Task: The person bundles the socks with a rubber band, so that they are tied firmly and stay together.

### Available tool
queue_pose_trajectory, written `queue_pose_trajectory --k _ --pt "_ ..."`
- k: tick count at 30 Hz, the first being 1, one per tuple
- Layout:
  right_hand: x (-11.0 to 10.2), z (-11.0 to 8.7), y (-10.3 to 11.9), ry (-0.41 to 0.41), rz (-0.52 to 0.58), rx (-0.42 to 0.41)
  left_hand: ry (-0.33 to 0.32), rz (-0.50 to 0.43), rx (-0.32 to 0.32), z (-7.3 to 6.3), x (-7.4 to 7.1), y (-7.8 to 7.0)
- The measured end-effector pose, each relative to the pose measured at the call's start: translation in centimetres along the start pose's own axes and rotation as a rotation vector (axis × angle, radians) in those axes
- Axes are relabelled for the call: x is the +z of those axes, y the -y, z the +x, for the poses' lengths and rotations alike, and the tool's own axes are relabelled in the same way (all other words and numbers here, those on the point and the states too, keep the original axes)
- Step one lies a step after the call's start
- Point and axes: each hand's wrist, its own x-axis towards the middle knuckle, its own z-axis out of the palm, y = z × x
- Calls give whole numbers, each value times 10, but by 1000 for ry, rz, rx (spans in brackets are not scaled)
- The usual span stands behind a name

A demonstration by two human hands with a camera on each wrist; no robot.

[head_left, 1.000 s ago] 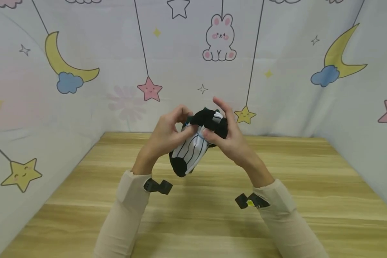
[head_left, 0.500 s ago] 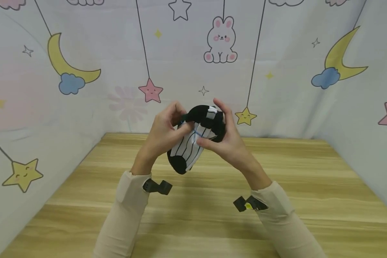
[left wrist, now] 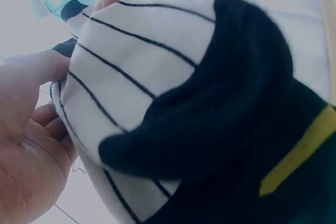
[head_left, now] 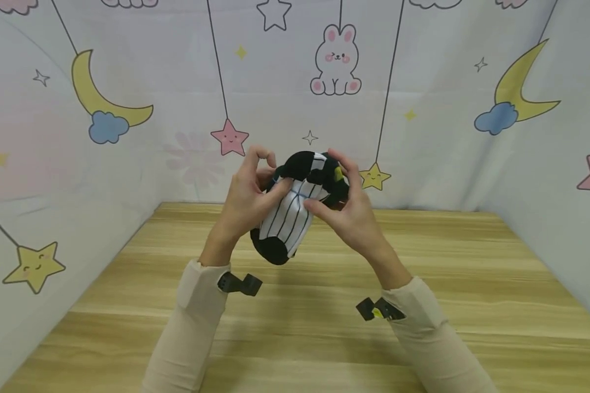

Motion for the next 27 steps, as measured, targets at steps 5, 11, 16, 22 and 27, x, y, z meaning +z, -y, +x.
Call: queue_pose_trajectory --k 5,11,16,22,27 --pt "1 -2 1 -64 -142 -92 7 -21 3 -1 2 0" --pt "3 -2 1 -110 -295 -266 2 -1 16 -1 2 0" --pt "2 -1 1 -121 -391 -388 -5 14 -12 0 3 0" --pt "3 0 1 -95 -460 -420 -12 33 -26 0 3 -1" --pt "3 0 0 -92 -474 -392 8 28 -39 0 1 -2"
